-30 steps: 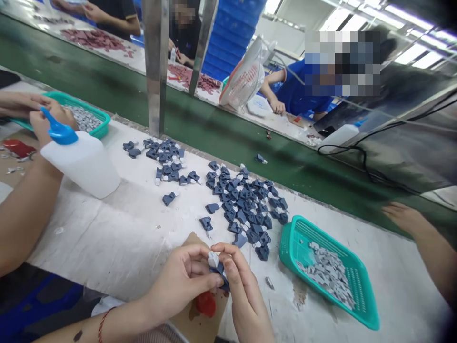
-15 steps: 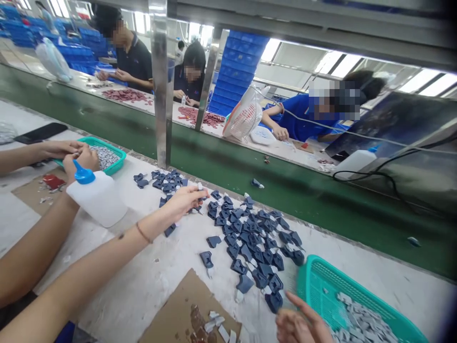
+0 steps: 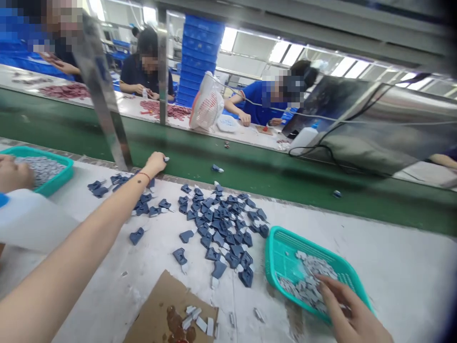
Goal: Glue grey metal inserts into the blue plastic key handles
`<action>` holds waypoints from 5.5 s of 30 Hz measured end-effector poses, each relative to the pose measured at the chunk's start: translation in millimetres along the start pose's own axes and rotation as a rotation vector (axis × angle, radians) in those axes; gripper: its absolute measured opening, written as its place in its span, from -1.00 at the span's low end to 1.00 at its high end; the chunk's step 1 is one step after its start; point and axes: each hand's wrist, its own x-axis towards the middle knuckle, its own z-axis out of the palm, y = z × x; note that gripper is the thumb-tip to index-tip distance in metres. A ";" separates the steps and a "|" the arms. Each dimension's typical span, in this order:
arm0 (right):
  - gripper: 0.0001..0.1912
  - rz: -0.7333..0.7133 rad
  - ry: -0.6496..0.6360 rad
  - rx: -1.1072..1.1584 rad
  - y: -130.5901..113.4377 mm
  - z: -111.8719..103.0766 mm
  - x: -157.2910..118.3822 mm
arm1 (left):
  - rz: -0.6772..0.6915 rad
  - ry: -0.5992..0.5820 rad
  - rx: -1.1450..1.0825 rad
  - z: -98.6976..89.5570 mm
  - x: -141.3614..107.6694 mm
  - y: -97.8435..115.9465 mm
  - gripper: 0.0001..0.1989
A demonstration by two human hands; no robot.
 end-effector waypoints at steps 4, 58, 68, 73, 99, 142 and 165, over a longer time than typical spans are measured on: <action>-0.59 -0.121 -0.114 -0.134 8.1 -1.0 15.3 | 0.088 0.009 0.191 -2.7 9.6 5.6 -0.67; -0.70 -0.225 -0.187 -0.196 -7.1 23.2 55.7 | -0.206 -0.707 -1.498 -11.8 -254.6 11.8 -0.85; -0.82 -0.475 -0.368 0.071 -98.8 25.2 -68.1 | -0.228 -0.536 -1.439 -2.3 -321.0 -34.1 -0.84; -0.92 -0.633 -0.688 0.126 -142.8 36.1 -122.3 | -0.254 -0.456 -1.376 7.4 -348.7 -51.2 -0.82; -0.89 -0.446 -0.854 0.195 -173.6 26.1 -115.5 | -0.171 -0.545 -1.482 14.5 -379.1 -45.9 -0.86; -0.70 -0.258 -0.811 0.499 -190.3 25.0 -117.0 | -0.207 -0.620 -1.829 17.4 -376.7 -14.6 -0.82; -0.58 -0.034 -0.797 0.793 -185.0 69.8 -138.4 | -0.330 -0.596 -1.669 16.9 -358.2 -1.9 -0.71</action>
